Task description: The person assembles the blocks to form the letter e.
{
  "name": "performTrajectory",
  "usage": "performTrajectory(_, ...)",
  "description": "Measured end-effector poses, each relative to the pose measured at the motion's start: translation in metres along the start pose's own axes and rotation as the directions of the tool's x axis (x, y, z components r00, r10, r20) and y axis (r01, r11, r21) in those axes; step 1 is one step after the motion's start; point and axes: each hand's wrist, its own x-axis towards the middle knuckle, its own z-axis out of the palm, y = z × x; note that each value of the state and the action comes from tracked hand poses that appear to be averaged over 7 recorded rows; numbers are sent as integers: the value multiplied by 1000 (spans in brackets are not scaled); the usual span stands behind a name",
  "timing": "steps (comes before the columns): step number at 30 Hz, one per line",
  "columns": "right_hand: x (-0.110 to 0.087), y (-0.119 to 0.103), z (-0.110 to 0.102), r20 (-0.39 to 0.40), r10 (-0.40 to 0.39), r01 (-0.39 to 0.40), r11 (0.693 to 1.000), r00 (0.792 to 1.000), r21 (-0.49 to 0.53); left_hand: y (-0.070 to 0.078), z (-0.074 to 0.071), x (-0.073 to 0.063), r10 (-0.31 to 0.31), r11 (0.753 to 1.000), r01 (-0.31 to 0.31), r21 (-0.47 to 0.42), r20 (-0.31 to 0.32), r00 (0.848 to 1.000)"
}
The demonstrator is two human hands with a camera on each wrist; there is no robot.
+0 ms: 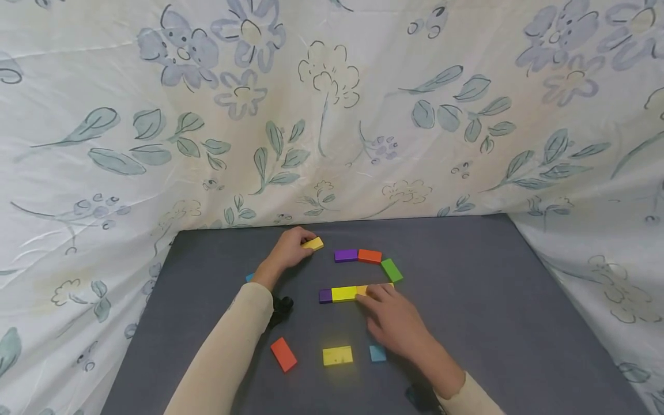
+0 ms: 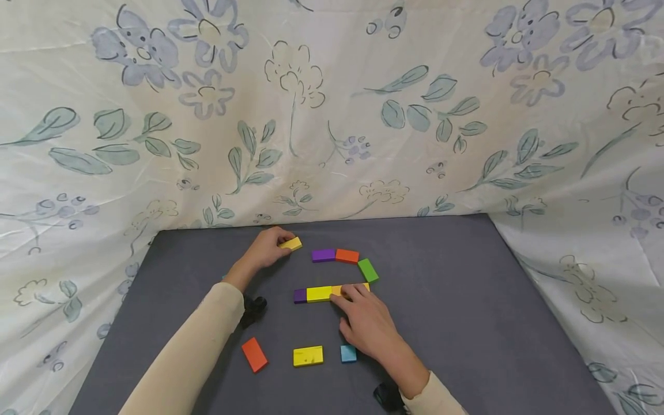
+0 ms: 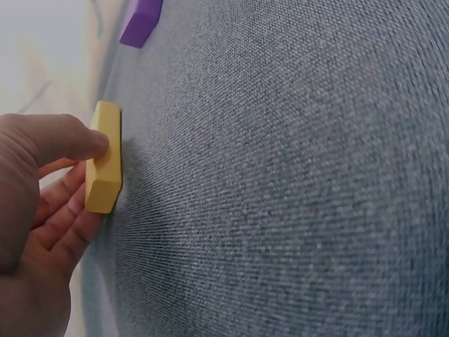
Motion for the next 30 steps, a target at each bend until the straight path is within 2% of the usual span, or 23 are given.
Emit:
performTrajectory(8,2,0,0,0,-3,3,1000,1000,-8,0,-5,0,22,1000,-22,0,-1,1000)
performTrajectory(17,4,0,1,10,8,-8,1000,1000,-3,2,-4,2,34,999,-34,-2,17,999)
performTrajectory(30,4,-3,0,4,11,-11,1000,1000,2,1,-5,0,46,999,-46,-4,5,999)
